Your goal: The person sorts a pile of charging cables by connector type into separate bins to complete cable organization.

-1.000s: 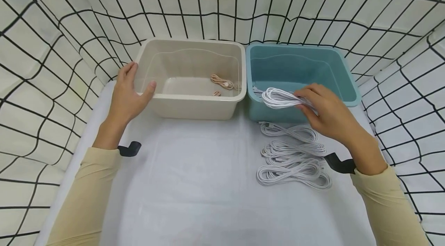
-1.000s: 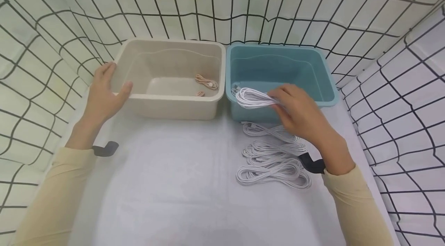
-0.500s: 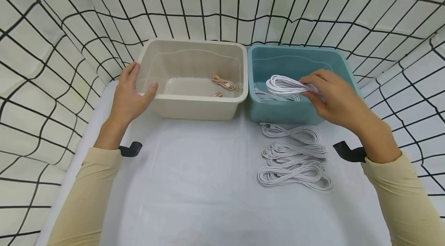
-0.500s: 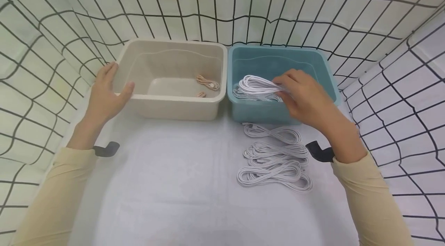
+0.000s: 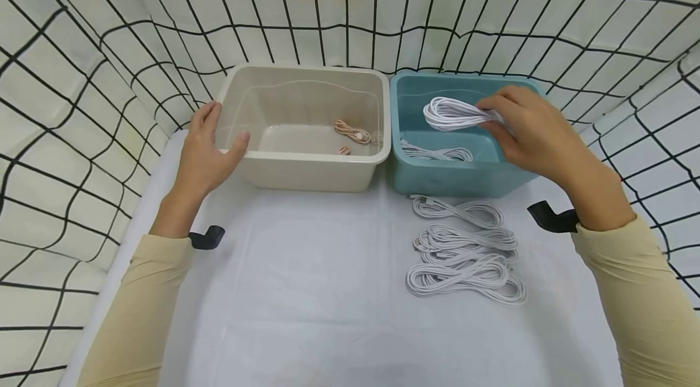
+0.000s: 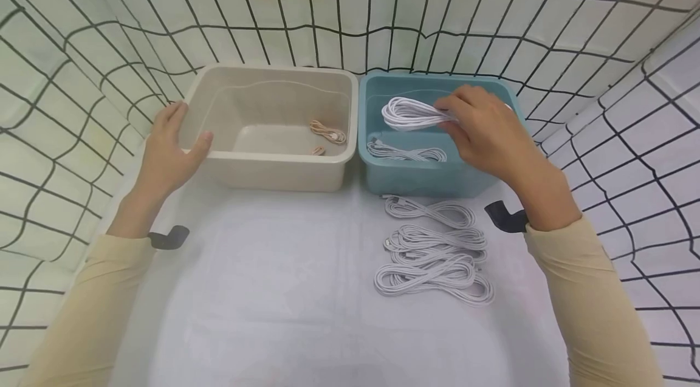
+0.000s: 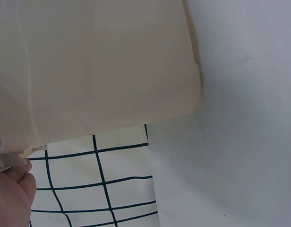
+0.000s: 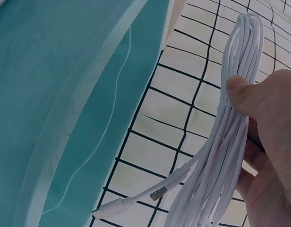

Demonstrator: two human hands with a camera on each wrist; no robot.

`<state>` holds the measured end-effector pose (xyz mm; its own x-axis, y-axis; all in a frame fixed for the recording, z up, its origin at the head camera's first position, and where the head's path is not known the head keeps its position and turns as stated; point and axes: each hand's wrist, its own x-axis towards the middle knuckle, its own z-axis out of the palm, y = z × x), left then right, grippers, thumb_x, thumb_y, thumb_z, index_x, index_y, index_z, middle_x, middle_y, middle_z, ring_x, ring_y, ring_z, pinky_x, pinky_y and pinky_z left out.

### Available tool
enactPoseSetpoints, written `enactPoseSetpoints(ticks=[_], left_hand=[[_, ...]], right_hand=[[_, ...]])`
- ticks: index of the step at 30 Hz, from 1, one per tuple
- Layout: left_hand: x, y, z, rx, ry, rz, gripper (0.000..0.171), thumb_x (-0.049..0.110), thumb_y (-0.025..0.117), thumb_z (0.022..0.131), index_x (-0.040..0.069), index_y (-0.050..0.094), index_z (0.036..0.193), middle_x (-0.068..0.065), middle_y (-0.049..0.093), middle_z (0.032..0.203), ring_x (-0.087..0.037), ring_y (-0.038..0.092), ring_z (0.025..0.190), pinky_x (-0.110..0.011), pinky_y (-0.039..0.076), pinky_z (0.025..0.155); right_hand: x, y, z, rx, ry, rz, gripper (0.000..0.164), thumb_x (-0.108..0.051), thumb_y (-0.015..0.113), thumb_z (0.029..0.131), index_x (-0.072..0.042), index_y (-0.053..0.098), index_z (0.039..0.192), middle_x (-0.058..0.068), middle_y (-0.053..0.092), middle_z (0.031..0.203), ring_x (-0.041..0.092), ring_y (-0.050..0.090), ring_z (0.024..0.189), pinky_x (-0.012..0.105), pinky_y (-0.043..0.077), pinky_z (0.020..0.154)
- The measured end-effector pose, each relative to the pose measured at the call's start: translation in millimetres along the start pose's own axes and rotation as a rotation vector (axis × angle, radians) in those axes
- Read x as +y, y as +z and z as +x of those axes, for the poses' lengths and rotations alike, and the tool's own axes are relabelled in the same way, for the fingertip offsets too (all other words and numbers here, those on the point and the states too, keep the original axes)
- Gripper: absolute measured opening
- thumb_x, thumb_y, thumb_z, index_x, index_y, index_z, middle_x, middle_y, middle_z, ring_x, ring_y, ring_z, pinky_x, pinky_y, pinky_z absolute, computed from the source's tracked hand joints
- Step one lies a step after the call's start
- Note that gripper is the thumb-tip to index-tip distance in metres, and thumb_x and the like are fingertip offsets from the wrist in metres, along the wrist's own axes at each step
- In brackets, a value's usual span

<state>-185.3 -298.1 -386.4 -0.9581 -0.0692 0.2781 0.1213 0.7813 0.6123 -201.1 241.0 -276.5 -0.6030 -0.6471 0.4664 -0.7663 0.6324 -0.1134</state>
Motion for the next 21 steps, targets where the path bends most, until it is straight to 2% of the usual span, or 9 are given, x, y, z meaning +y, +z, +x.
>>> enactPoseSetpoints(ticks=[5,11,15,18,21], left_hand=[[0.9,0.2,-0.2,0.005,0.002,0.003,0.085,0.049,0.058,0.099,0.006,0.030,0.166,-0.011,0.027,0.172,-0.046,0.042,0.147,-0.071,0.040,0.113],[2.2,-1.3,-0.9,0.007,-0.001,-0.001,0.085,0.047,0.060,0.099,0.006,0.030,0.167,-0.011,0.027,0.172,-0.046,0.042,0.147,-0.071,0.040,0.112],[2.3,-1.1,-0.7,0.002,-0.002,-0.007,0.084,0.047,0.060,0.099,0.007,0.029,0.167,-0.011,0.027,0.172,-0.046,0.042,0.147,-0.071,0.041,0.112],[1.9,-0.7,-1.0,0.002,-0.004,-0.001,0.084,0.047,0.059,0.100,0.008,0.029,0.167,-0.011,0.027,0.172,-0.046,0.042,0.147,-0.070,0.041,0.112],[1.1,-0.3,-1.7,0.006,-0.005,0.000,0.084,0.047,0.059,0.099,0.007,0.029,0.167,-0.012,0.027,0.172,-0.046,0.042,0.147,-0.071,0.041,0.112]], right_hand=[[6.7,2.9,4.9,-0.022,0.021,0.006,0.028,0.008,0.075,0.091,0.007,0.070,0.119,0.023,0.069,0.110,0.041,0.064,0.104,0.055,0.052,0.089],[13.9,3.6,16.5,-0.115,0.113,0.014,0.028,0.002,0.069,0.098,0.007,0.068,0.126,0.024,0.067,0.116,0.041,0.062,0.107,0.057,0.051,0.090],[19.6,4.5,25.9,-0.153,0.129,0.001,0.029,-0.001,0.068,0.100,0.007,0.067,0.128,0.024,0.067,0.114,0.041,0.061,0.104,0.058,0.051,0.089],[23.8,6.9,32.1,-0.170,0.143,-0.013,0.030,-0.002,0.068,0.100,0.005,0.068,0.129,0.025,0.068,0.117,0.043,0.061,0.108,0.060,0.050,0.096],[26.2,9.8,36.2,-0.177,0.160,-0.063,0.035,-0.004,0.070,0.100,0.003,0.065,0.134,0.027,0.066,0.125,0.046,0.059,0.119,0.064,0.042,0.107]])
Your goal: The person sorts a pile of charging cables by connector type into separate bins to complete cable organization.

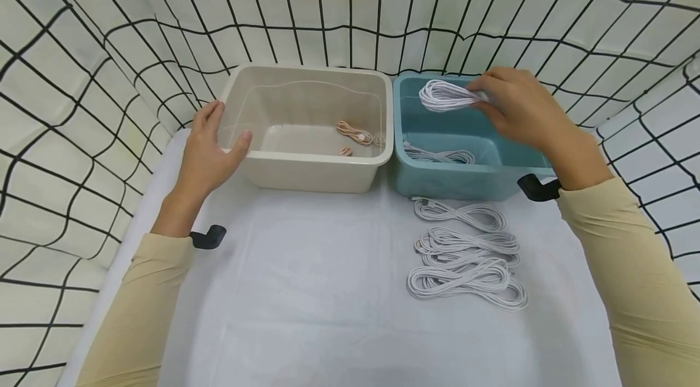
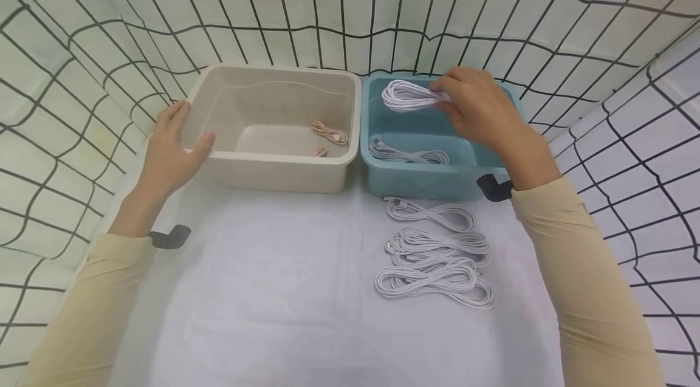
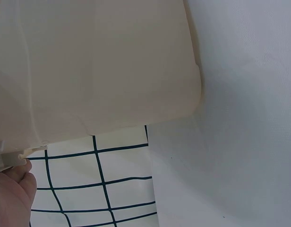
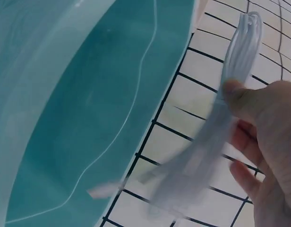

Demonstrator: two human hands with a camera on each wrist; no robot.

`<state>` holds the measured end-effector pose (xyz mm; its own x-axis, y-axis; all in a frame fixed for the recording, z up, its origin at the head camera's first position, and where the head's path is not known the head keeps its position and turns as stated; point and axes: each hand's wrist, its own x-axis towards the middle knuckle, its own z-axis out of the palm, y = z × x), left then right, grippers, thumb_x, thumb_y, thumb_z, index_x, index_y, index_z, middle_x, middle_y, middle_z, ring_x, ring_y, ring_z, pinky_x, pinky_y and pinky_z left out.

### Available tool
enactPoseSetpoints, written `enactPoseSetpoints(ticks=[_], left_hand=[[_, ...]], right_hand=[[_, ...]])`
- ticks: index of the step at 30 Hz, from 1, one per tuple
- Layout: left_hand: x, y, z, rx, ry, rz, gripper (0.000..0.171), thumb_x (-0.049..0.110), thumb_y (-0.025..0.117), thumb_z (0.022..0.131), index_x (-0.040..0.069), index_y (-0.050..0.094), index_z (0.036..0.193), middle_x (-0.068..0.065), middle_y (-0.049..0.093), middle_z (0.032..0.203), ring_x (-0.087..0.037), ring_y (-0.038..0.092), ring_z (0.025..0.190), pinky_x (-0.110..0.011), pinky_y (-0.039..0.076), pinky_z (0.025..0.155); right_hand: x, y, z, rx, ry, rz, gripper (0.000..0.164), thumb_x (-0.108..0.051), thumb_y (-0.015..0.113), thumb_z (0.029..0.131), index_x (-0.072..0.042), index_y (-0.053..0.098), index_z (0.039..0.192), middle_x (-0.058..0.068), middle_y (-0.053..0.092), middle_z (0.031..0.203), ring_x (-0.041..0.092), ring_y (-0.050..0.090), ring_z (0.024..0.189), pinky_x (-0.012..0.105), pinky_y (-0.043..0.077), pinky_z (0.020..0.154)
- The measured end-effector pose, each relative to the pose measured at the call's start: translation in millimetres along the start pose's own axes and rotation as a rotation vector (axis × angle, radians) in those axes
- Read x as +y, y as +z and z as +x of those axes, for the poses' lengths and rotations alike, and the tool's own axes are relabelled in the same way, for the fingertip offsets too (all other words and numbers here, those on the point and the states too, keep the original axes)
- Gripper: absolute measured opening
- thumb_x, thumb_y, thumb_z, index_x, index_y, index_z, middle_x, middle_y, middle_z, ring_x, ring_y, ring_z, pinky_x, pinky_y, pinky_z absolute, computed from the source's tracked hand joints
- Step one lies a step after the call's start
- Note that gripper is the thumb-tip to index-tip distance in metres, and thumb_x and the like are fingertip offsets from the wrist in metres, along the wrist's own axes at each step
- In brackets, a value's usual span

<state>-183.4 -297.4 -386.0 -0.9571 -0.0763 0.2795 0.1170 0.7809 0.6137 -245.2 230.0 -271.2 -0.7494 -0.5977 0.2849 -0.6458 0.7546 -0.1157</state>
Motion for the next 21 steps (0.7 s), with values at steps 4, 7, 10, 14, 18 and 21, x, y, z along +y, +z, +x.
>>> enactPoseSetpoints(ticks=[4,7,10,14,18,21], left_hand=[[-0.7,0.1,0.6,0.008,0.004,-0.003,0.084,0.047,0.060,0.099,0.006,0.031,0.166,-0.012,0.028,0.171,-0.047,0.043,0.146,-0.071,0.041,0.111],[-0.5,-1.1,1.1,0.014,0.007,-0.004,0.084,0.046,0.060,0.098,0.005,0.032,0.166,-0.013,0.028,0.171,-0.047,0.043,0.145,-0.072,0.041,0.111],[-0.1,-2.5,1.3,0.015,0.006,-0.005,0.083,0.045,0.060,0.099,0.005,0.032,0.166,-0.013,0.028,0.171,-0.048,0.043,0.145,-0.072,0.041,0.111],[0.7,-1.9,1.4,0.009,0.003,-0.018,0.083,0.045,0.060,0.099,0.004,0.031,0.166,-0.013,0.027,0.171,-0.048,0.043,0.146,-0.072,0.041,0.111],[0.5,0.8,1.5,0.005,0.006,-0.033,0.084,0.044,0.060,0.099,0.004,0.031,0.166,-0.014,0.027,0.171,-0.049,0.043,0.145,-0.072,0.041,0.110],[0.4,1.4,1.0,0.010,0.006,-0.034,0.083,0.044,0.061,0.098,0.005,0.031,0.166,-0.013,0.028,0.171,-0.048,0.044,0.144,-0.072,0.042,0.110]], right_hand=[[-6.3,1.7,-0.5,0.040,0.001,-0.076,0.043,-0.008,0.072,0.099,0.000,0.061,0.140,0.028,0.062,0.132,0.047,0.054,0.128,0.067,0.033,0.116],[-17.3,4.7,-5.9,0.115,-0.058,-0.073,0.040,-0.009,0.074,0.097,0.000,0.066,0.135,0.026,0.064,0.126,0.045,0.057,0.123,0.066,0.037,0.112],[-29.0,11.1,-14.3,0.190,-0.134,-0.032,0.033,-0.006,0.076,0.094,0.001,0.071,0.126,0.025,0.067,0.121,0.044,0.060,0.119,0.066,0.040,0.106],[-41.2,21.8,-30.9,0.235,-0.167,0.031,0.032,-0.003,0.078,0.091,0.000,0.073,0.122,0.023,0.068,0.121,0.044,0.061,0.117,0.066,0.041,0.105],[-49.4,32.4,-52.8,0.268,-0.148,0.015,0.033,0.000,0.079,0.088,-0.001,0.074,0.121,0.022,0.069,0.120,0.044,0.062,0.113,0.064,0.041,0.106],[-55.6,40.5,-69.1,0.302,-0.127,-0.008,0.035,0.001,0.079,0.086,-0.001,0.074,0.121,0.023,0.068,0.120,0.045,0.062,0.112,0.064,0.042,0.105]])
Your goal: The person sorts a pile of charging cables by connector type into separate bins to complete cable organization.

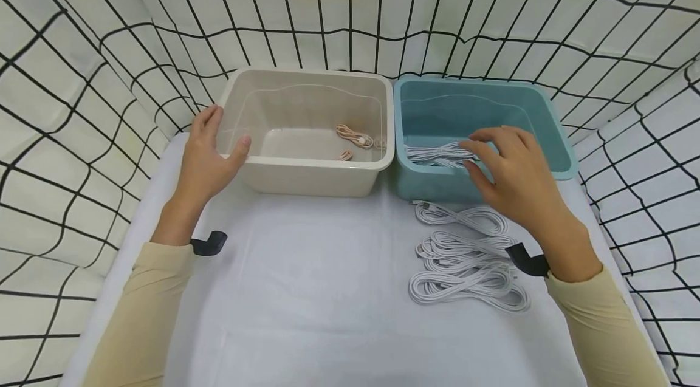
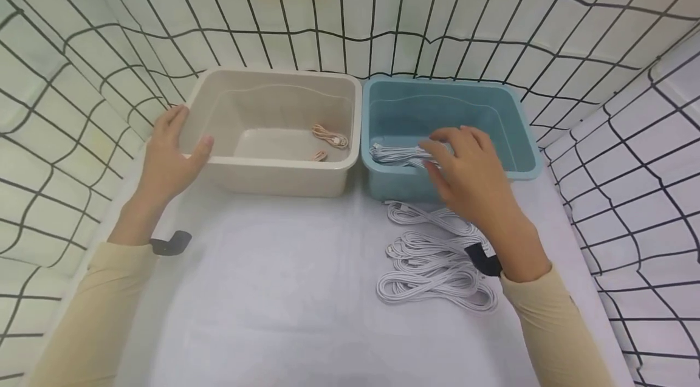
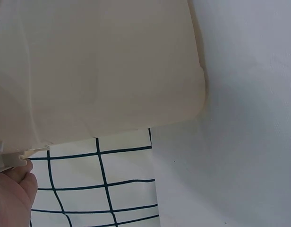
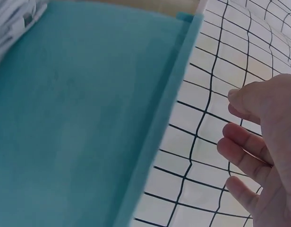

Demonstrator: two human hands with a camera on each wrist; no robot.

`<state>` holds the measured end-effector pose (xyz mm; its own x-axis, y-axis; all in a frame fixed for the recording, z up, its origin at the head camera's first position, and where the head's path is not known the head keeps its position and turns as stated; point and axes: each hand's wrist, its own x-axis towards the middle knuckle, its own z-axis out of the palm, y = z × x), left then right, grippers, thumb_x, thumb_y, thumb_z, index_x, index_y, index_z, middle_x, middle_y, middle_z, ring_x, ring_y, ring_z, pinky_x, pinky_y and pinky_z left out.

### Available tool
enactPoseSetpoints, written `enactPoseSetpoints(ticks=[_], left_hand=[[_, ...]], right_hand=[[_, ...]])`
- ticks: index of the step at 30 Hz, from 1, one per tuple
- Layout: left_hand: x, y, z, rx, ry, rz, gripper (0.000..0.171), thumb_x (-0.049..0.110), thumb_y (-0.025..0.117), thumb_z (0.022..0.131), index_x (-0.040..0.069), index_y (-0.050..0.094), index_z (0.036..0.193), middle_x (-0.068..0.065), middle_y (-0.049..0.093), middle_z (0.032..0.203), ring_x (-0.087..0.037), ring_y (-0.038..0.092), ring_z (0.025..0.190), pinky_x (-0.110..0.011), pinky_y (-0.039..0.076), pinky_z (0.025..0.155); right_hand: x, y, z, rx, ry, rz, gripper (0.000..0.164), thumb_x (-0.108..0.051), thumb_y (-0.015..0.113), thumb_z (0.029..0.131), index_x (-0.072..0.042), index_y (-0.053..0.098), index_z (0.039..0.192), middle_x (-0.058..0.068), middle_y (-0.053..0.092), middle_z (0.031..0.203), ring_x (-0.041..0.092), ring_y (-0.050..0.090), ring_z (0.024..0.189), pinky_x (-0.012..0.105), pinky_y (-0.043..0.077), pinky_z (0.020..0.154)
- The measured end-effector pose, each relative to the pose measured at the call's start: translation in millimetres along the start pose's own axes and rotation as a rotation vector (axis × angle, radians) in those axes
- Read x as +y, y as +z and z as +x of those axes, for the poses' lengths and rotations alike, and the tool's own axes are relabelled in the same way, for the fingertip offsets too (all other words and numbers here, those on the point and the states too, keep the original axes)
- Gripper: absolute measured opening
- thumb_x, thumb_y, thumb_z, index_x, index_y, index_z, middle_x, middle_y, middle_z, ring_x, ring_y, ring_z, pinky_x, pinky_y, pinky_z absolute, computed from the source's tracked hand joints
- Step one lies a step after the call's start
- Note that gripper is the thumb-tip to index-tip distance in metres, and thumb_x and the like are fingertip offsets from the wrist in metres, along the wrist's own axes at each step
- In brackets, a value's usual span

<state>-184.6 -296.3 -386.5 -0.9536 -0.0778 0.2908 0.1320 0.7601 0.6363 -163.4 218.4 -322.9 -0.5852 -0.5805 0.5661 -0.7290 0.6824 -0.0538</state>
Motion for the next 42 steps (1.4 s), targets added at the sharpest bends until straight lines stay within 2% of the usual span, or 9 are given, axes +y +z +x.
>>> enactPoseSetpoints(ticks=[6,13,18,23,27,35,39,42], left_hand=[[-0.7,2.2,-3.2,0.018,-0.003,-0.002,0.083,0.043,0.061,0.098,0.004,0.032,0.165,-0.012,0.028,0.172,-0.047,0.040,0.148,-0.073,0.038,0.112],[-0.3,3.2,-1.4,0.010,-0.002,0.001,0.083,0.043,0.061,0.098,0.004,0.032,0.165,-0.013,0.027,0.171,-0.048,0.040,0.148,-0.074,0.038,0.112],[-0.9,7.1,-2.2,-0.008,-0.005,-0.008,0.084,0.045,0.061,0.098,0.003,0.032,0.165,-0.013,0.027,0.171,-0.049,0.039,0.149,-0.074,0.037,0.113],[-4.5,7.2,-4.9,0.013,-0.003,0.000,0.082,0.040,0.062,0.097,0.001,0.034,0.164,-0.016,0.029,0.170,-0.049,0.040,0.147,-0.074,0.038,0.112],[-1.4,5.6,-2.5,0.019,0.004,-0.006,0.082,0.039,0.061,0.097,0.002,0.033,0.165,-0.014,0.029,0.170,-0.048,0.039,0.148,-0.074,0.036,0.114],[5.8,11.3,-0.1,0.017,0.014,-0.040,0.083,0.041,0.062,0.097,0.002,0.033,0.164,-0.013,0.029,0.171,-0.046,0.039,0.149,-0.072,0.035,0.116],[1.0,9.4,-1.0,0.021,0.007,-0.025,0.083,0.041,0.062,0.098,0.002,0.033,0.165,-0.012,0.029,0.171,-0.046,0.040,0.149,-0.072,0.037,0.114],[-4.0,3.0,-2.7,0.027,0.002,-0.007,0.083,0.042,0.062,0.098,0.003,0.033,0.165,-0.012,0.029,0.171,-0.046,0.040,0.149,-0.072,0.038,0.113]], right_hand=[[-12.6,8.2,-34.2,-0.007,0.048,0.047,0.037,-0.001,0.077,0.086,-0.002,0.073,0.122,0.021,0.068,0.122,0.046,0.063,0.110,0.064,0.046,0.098],[-21.3,19.4,-74.4,-0.110,0.146,0.078,0.043,-0.003,0.081,0.085,-0.001,0.071,0.126,0.018,0.067,0.124,0.041,0.065,0.111,0.058,0.053,0.092],[-28.5,27.0,-97.4,-0.188,0.205,0.090,0.043,-0.005,0.084,0.084,-0.005,0.072,0.125,0.013,0.067,0.119,0.036,0.067,0.104,0.053,0.057,0.086],[-38.9,37.4,-112.0,-0.276,0.217,0.120,0.038,-0.007,0.085,0.085,-0.007,0.073,0.121,0.011,0.069,0.118,0.034,0.069,0.104,0.053,0.059,0.088],[-46.5,40.5,-126.6,-0.324,0.240,0.128,0.033,-0.009,0.083,0.087,-0.009,0.073,0.119,0.008,0.070,0.117,0.031,0.069,0.106,0.052,0.058,0.089],[-63.0,41.6,-165.0,-0.355,0.311,0.179,0.033,-0.003,0.076,0.083,-0.013,0.075,0.115,-0.003,0.071,0.118,0.023,0.068,0.112,0.047,0.054,0.095],[-72.0,47.4,-175.8,-0.341,0.325,0.173,0.038,-0.006,0.080,0.080,-0.015,0.075,0.116,-0.004,0.070,0.121,0.024,0.065,0.115,0.047,0.048,0.100],[-76.1,53.4,-177.7,-0.320,0.325,0.169,0.040,-0.010,0.086,0.077,-0.014,0.076,0.116,-0.002,0.070,0.120,0.024,0.065,0.113,0.047,0.048,0.099]])
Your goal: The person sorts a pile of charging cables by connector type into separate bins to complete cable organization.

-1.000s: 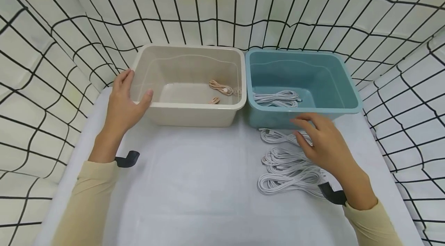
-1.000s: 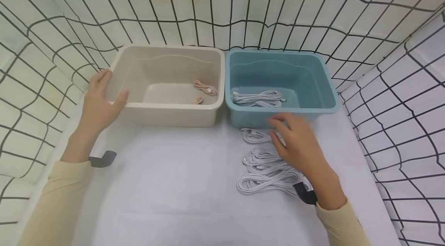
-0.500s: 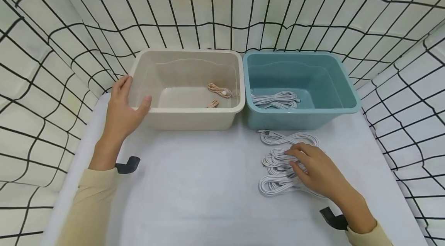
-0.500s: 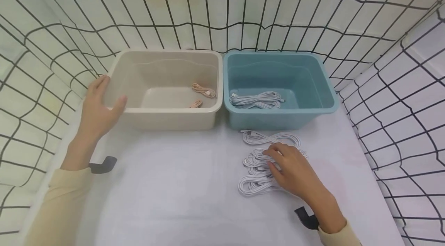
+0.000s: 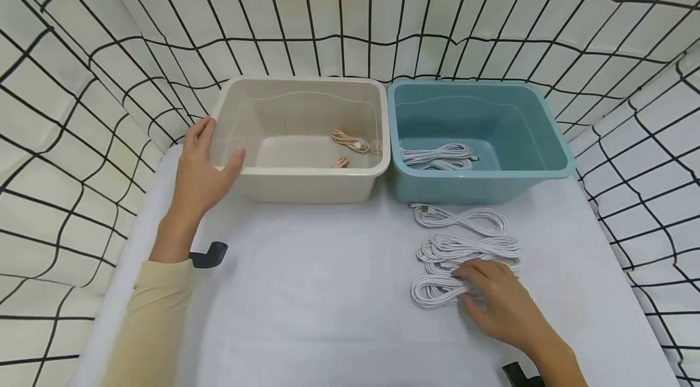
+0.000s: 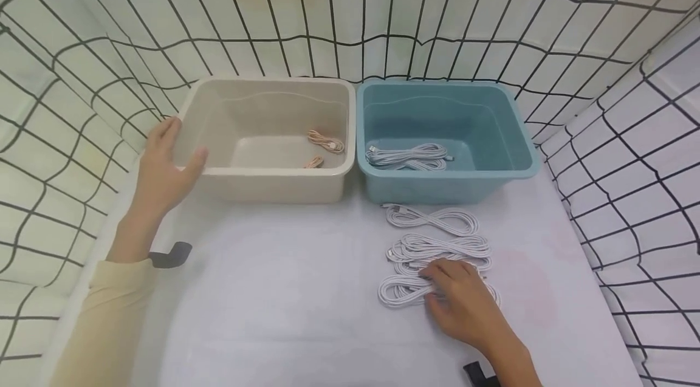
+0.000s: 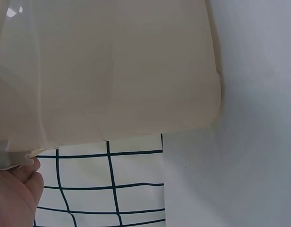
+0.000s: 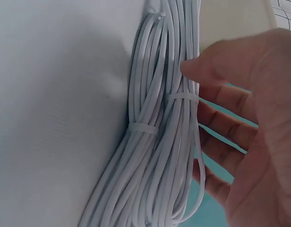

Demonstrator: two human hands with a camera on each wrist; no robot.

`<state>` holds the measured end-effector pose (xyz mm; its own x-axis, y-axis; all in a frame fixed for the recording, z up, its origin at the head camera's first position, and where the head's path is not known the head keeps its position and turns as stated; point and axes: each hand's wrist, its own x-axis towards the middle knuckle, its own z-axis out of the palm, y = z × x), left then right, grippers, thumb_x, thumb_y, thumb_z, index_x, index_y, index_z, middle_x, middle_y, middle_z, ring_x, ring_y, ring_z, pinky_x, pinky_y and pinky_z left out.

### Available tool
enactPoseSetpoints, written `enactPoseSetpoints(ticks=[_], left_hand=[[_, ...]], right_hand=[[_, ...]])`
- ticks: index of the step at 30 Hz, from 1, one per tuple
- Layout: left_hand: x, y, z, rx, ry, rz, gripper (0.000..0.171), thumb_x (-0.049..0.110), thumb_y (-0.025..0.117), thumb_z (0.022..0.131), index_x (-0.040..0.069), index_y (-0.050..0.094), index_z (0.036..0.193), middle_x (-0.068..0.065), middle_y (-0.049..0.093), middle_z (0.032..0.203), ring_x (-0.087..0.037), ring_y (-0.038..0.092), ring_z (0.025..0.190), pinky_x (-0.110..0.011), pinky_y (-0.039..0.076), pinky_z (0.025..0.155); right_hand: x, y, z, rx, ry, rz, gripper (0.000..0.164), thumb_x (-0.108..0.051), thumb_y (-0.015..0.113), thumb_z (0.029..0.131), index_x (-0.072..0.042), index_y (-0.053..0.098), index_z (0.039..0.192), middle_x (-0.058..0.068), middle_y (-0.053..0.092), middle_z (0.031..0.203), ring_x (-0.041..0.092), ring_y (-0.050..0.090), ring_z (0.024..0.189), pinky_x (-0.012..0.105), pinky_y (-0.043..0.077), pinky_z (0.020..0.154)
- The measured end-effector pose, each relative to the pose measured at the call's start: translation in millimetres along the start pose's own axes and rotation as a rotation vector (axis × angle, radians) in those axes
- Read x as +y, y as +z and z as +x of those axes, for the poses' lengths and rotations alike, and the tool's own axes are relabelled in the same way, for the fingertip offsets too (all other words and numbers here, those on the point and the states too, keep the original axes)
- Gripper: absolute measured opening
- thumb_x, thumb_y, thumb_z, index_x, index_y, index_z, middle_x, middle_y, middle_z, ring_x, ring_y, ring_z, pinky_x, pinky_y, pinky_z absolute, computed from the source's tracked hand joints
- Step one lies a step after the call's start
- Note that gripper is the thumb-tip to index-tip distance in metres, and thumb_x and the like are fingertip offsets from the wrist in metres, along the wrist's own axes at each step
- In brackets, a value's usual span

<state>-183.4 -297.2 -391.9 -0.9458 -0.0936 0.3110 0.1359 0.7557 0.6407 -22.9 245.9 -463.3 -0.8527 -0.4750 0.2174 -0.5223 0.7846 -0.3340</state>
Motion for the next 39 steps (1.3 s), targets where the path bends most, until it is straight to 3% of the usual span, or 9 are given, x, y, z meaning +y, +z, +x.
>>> enactPoseSetpoints(ticks=[5,12,39], left_hand=[[-1.3,-1.5,-1.0,0.014,-0.001,-0.007,0.081,0.040,0.062,0.098,0.004,0.034,0.165,-0.013,0.030,0.170,-0.047,0.041,0.147,-0.074,0.038,0.111],[3.8,2.1,0.0,-0.009,0.006,-0.028,0.081,0.039,0.062,0.097,0.004,0.034,0.165,-0.013,0.030,0.170,-0.047,0.041,0.147,-0.073,0.038,0.112],[2.5,0.6,-2.4,-0.002,-0.003,0.007,0.082,0.043,0.061,0.098,0.005,0.033,0.166,-0.014,0.028,0.171,-0.048,0.040,0.147,-0.074,0.038,0.111]], right_hand=[[3.7,5.0,-2.4,0.014,-0.004,-0.004,0.039,-0.015,0.093,0.077,-0.016,0.079,0.113,-0.005,0.072,0.113,0.020,0.068,0.106,0.045,0.056,0.091],[5.8,8.5,-5.9,0.039,-0.048,-0.062,0.037,-0.015,0.093,0.076,-0.014,0.079,0.110,-0.003,0.073,0.107,0.022,0.069,0.101,0.045,0.054,0.090],[6.1,11.4,-5.2,0.034,0.011,-0.040,0.036,-0.011,0.091,0.079,-0.016,0.081,0.113,-0.006,0.074,0.109,0.016,0.072,0.098,0.039,0.061,0.081]])
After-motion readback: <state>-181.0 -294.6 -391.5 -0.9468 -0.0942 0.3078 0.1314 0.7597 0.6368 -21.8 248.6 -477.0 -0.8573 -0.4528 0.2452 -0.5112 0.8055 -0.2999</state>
